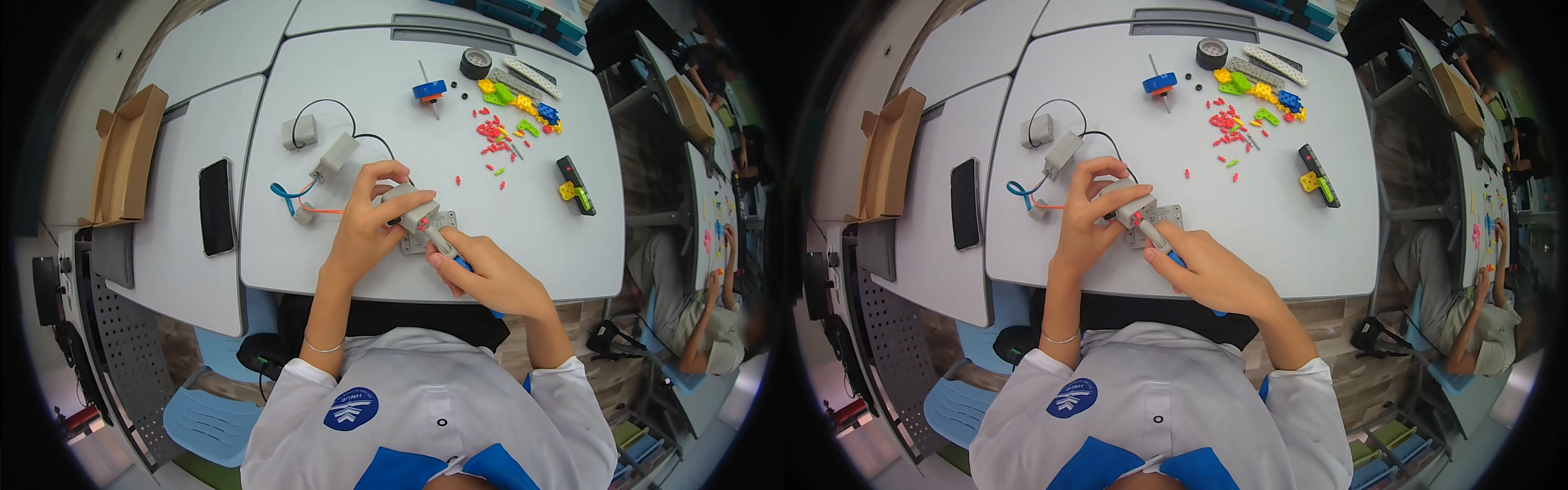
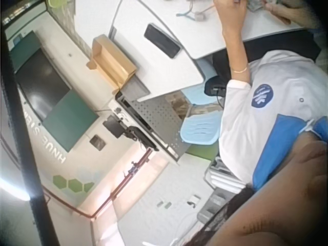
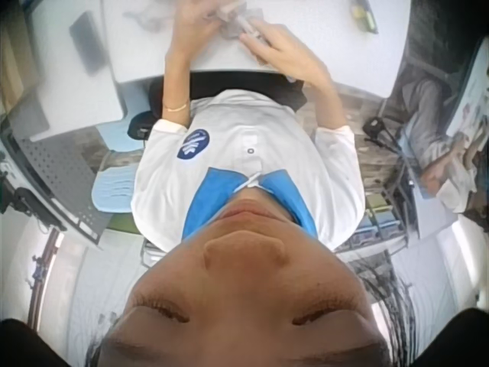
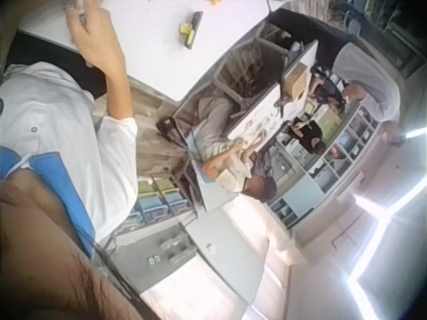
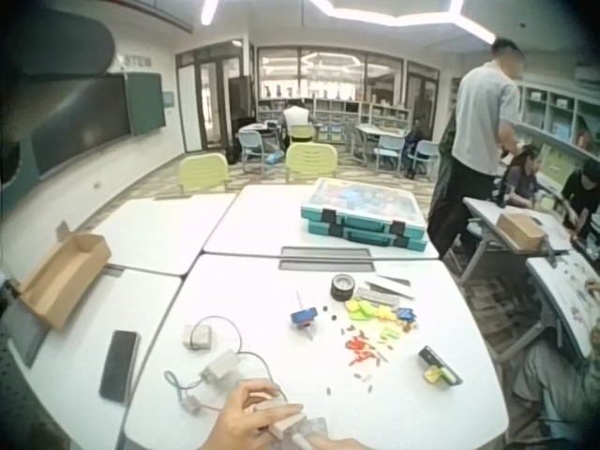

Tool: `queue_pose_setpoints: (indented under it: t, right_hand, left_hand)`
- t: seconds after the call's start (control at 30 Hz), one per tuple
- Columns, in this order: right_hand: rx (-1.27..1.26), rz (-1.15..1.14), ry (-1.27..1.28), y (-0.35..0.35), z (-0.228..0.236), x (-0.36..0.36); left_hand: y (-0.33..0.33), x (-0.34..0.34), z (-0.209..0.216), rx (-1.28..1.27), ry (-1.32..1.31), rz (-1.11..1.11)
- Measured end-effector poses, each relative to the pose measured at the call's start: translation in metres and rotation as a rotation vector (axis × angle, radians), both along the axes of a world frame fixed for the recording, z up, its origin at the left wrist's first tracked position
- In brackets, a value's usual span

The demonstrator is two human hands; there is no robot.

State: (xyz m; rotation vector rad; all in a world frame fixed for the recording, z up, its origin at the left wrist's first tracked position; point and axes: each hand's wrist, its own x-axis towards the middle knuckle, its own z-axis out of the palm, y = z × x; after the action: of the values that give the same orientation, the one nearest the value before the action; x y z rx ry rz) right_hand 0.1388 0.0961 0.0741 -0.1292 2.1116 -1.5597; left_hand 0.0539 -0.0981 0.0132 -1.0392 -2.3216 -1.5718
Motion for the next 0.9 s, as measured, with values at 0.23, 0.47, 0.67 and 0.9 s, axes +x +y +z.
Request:
queue_pose_setpoints:
  t: [0.23,0.47,0.67,0.9]
  right_hand:
    - [-0.109,-0.037,-0.073,-0.0057,-0.0040,-0.0010]
    - [-0.042,-0.011,-0.084,-0.0032,0.0003,-0.0016]
    - [-0.070,-0.059,-0.066,-0.0082,-0.0052,0.0004]
    - [-0.044,-0.075,-0.102,-0.0109,0.0013,-0.0009]
  left_hand:
    - [-0.0006,0.0007,0.0036,-0.101,0.102,-0.011]
    - [-0.0025,0.0002,0.0027,-0.073,0.126,0.026]
    - [-0.0019,0.0002,0.0019,-0.073,0.142,-0.011]
    - [-0.0027,0.0014,-0.0003,-0.067,0.130,-0.053]
